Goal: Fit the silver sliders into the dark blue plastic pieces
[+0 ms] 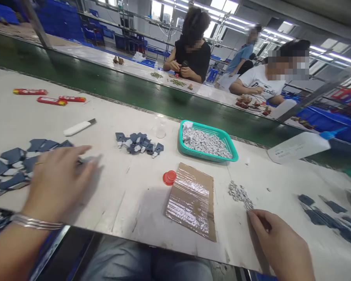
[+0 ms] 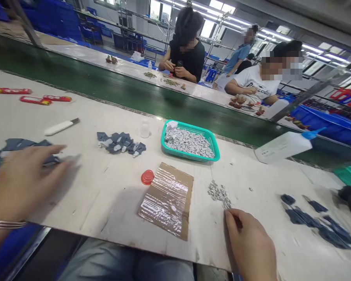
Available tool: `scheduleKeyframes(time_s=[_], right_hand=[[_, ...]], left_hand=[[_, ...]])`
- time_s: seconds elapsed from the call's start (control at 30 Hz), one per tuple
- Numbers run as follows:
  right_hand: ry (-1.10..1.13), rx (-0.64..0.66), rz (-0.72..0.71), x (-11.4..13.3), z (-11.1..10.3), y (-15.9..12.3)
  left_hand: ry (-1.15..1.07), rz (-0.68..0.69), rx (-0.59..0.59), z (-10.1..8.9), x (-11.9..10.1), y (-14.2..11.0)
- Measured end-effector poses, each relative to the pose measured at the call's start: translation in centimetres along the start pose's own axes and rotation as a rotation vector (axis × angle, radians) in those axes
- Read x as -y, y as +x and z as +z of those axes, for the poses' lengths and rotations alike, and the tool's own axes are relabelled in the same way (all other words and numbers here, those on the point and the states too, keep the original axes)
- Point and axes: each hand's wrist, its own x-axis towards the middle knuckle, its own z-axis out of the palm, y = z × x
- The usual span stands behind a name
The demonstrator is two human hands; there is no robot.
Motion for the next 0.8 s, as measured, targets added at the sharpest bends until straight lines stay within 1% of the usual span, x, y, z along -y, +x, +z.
scheduleKeyframes(time_s=[0.07,0.1,0.2,0.27,0.33,0.4,0.5,0.57,0.6,0.67,0.8], right_hand=[[0.021,0.005,-0.036,0.3,0.3,-0.3],[0.046,0.011,-0.064,0.5,0.5,-0.5],[0.150,0.051,-0.144,1.1,1.1,-1.3],[0.183,0.090,-0.161,1.6,1.1,-1.8],[0.192,0.106,-0.121,2.0,0.7,-2.1],[0.196,0.101,-0.028,2.2,0.2,-2.2],[0.199,0.092,0.082,2.1,-0.5,-2.3],[0.195,0.079,0.091,1.7,-0.6,-2.3],[0.191,0.069,0.076,1.3,-0.5,-2.4],[0.164,0.039,-0.006,0.6,-0.4,-2.4],[0.097,0.003,-0.199,-0.2,-0.2,-2.2]], left_hand=[[0.019,0.074,0.045,-0.1,-2.3,0.5],[0.023,0.101,0.058,0.1,-3.2,0.9],[0.017,0.133,0.089,1.0,-4.5,2.1],[0.009,0.130,0.092,1.4,-4.9,3.0],[0.001,0.116,0.077,1.6,-5.1,3.9],[-0.004,0.105,0.072,1.8,-5.2,4.8],[-0.016,0.114,0.130,2.1,-5.1,6.0],[-0.034,0.112,0.175,2.2,-5.1,6.3],[-0.047,0.101,0.191,2.1,-5.1,6.2],[-0.079,0.047,0.208,1.7,-5.3,5.7],[-0.186,-0.117,0.239,0.5,-5.5,3.2]])
